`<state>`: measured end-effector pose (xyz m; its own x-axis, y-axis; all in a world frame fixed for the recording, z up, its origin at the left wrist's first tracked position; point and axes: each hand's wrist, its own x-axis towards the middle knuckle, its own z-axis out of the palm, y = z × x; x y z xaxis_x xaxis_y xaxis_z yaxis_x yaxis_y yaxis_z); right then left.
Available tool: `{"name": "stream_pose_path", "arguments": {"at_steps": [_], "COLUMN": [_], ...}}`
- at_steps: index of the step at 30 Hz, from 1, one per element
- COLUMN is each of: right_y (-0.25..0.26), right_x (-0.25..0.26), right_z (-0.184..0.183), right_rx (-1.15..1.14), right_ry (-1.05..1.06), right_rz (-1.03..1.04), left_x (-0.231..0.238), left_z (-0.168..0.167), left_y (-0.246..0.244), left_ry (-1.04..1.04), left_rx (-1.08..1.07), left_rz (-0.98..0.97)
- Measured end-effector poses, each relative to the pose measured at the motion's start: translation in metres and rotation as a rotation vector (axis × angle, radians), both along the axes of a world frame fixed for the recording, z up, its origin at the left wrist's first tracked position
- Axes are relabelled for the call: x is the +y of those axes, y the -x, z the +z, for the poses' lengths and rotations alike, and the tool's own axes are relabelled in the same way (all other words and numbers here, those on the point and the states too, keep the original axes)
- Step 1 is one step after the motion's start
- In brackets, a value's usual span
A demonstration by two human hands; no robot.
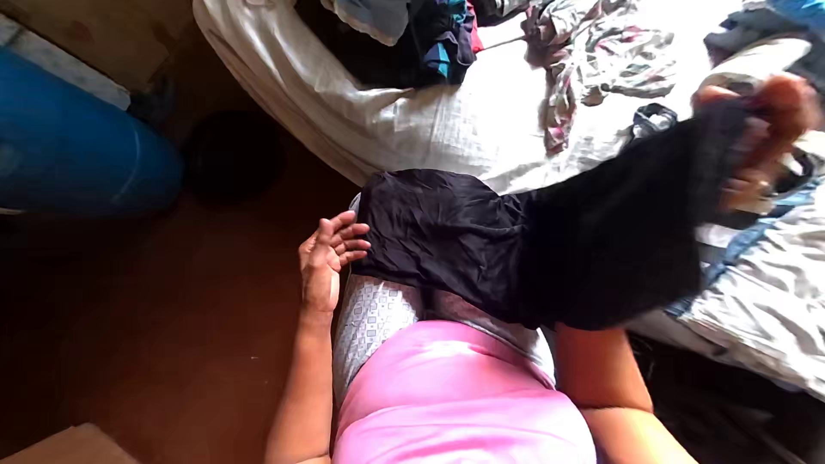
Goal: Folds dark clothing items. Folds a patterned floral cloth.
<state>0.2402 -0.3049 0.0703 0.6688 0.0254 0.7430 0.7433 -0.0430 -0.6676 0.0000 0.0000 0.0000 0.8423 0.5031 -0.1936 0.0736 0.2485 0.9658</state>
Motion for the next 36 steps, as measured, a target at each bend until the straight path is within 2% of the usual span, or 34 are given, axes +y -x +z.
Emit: {"name": "stream_pose_path", "arguments": {"at_steps": [2,4,6,7,8,9,11,13,17,20,23,26,28,30,33,36], "right_y": [0.033,0.082,0.132,0.149,0.162,0.169,0.167,0.154,0.134,0.131,0.131,0.126,0.122,0.12,0.127,0.143], "right_x": [0.1,0.189,0.219,0.223,0.222,0.215,0.19,0.159,0.095,0.053,0.029,0.021,0.015,0.002,-0.011,-0.022], "right_z": [-0.006,-0.026,-0.05,-0.059,-0.067,-0.072,-0.068,-0.06,-0.059,-0.086,-0.114,-0.114,-0.11,-0.103,-0.104,-0.109], "right_rx": [-0.117,-0.118,-0.015,-0.009,-0.025,-0.028,-0.003,0.006,0.055,0.132,0.299,0.504,0.711,0.951,1.075,0.983], "right_ry": [0.183,0.39,0.652,0.719,0.751,0.757,0.779,0.811,0.911,1.02,1.027,0.882,0.683,0.529,0.458,0.546], "right_rz": [-0.09,-0.166,0.093,0.207,0.29,0.352,0.412,0.366,0.199,0.069,0.016,0.064,0.123,0.179,0.242,0.241], "left_x": [0.002,0.0,-0.005,-0.007,-0.007,-0.009,-0.005,0.003,0.01,0.016,0.028,0.029,0.028,0.026,0.003,-0.034], "left_z": [0.007,0.004,0.001,-0.001,-0.004,-0.007,-0.011,-0.009,-0.001,0.001,-0.009,-0.011,-0.003,0.011,0.032,0.03], "left_y": [-0.007,-0.015,-0.015,-0.01,-0.004,-0.002,-0.002,-0.007,-0.018,-0.029,-0.04,-0.048,-0.054,-0.067,-0.098,-0.149], "left_ry": [0.317,0.473,0.378,0.233,0.133,0.126,0.24,0.29,0.152,0.109,0.005,-0.236,-0.622,-0.931,-1.071,-1.062], "left_rx": [0.024,0.081,0.119,0.111,0.098,0.085,0.052,0.042,0.091,0.072,0.089,0.137,0.253,0.306,0.258,0.272], "left_rz": [-0.189,-0.193,0.01,0.079,0.101,0.129,0.118,0.018,-0.027,-0.052,-0.149,-0.127,-0.033,-0.037,-0.254,-0.587]}}
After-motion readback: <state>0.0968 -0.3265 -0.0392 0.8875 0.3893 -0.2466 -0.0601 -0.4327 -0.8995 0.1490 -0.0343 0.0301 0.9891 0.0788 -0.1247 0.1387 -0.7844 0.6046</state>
